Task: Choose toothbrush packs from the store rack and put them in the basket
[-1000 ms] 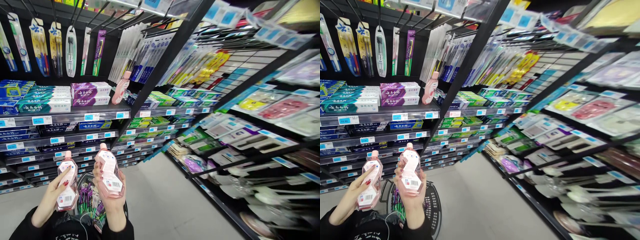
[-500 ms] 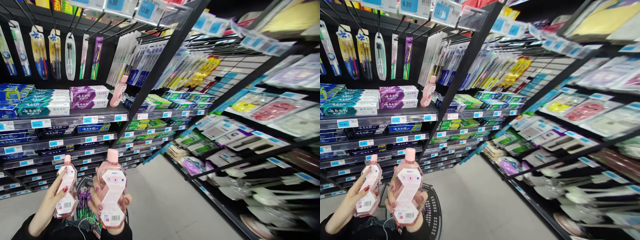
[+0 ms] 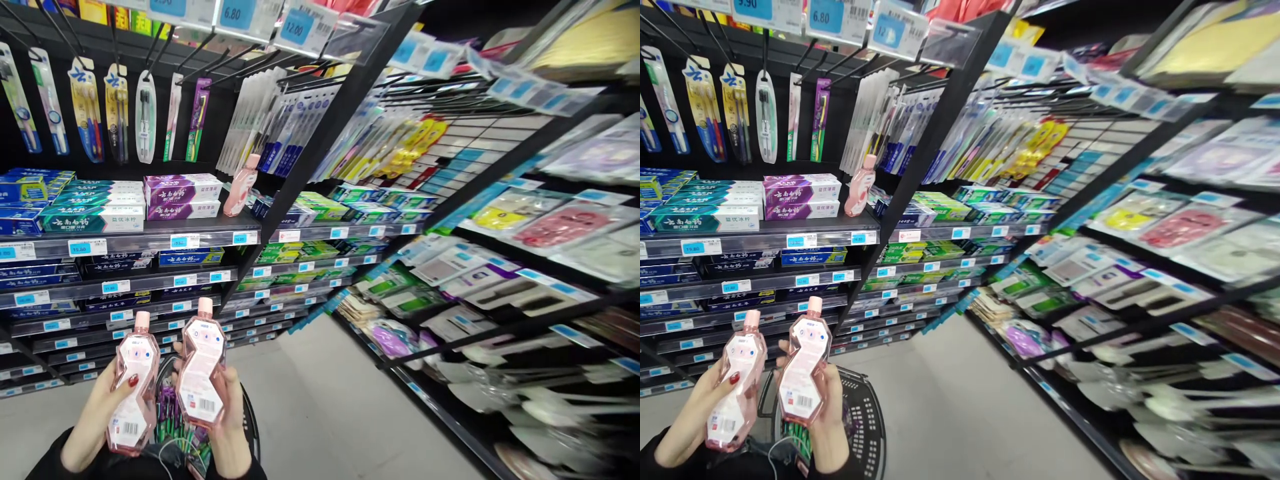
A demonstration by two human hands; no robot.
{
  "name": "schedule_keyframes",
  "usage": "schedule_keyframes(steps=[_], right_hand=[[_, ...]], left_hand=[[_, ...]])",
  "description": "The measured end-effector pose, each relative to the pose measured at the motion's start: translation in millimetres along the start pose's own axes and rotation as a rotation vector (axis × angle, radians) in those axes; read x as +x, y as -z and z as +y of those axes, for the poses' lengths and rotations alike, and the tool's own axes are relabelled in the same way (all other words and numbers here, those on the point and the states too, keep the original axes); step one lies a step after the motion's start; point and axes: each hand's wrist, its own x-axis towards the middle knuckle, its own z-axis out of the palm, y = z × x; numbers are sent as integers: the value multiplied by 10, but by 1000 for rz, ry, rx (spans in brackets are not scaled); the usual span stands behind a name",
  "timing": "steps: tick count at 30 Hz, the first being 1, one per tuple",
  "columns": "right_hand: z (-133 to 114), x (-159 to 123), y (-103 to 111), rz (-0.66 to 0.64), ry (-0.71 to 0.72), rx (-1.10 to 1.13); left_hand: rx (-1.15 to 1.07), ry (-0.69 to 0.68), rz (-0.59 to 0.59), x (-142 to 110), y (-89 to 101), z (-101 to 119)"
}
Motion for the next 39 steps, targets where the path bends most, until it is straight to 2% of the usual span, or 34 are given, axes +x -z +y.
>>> schedule_keyframes(steps=[6,9,11,14,16,18,20,22,25,28,31,34,36,39], right_hand=[[321,83,219,187,-15,-216],[487,85,251,234,11,-320],[546,92,247,235,53,-485],[538,91,223,212,176,-912],[498,59,200,186,316,-1187],[468,-5,171,229,499,-1355],[465,-81,138,284,623,-1467],[484,-140,98,271,618,-1598],[516,-157,30,232,461,-1729],[509,-129,-26,170,361,-1593],[448,-141,-54,154,412,-1382],[342,-192,-66,207,430,-1097],[254,-217,-70,197,346,-805],[115,-217,-70,116,103,-422]], left_hand=[[-280,158,109,-91,-63,-10],[-367,205,91,-93,-99,-57],[-373,206,76,-78,-100,-98],[-344,206,83,-48,-58,-161],[-334,206,85,-34,-23,-198],[-345,200,75,-31,-7,-225],[-358,191,91,-40,-20,-235],[-357,186,113,-56,-52,-228],[-312,173,115,-73,-107,-208],[-196,64,58,-49,-119,-212],[12,-154,2,34,-64,-236],[248,-344,38,132,25,-254],[303,-359,73,174,72,-261],[226,-306,79,183,100,-262]])
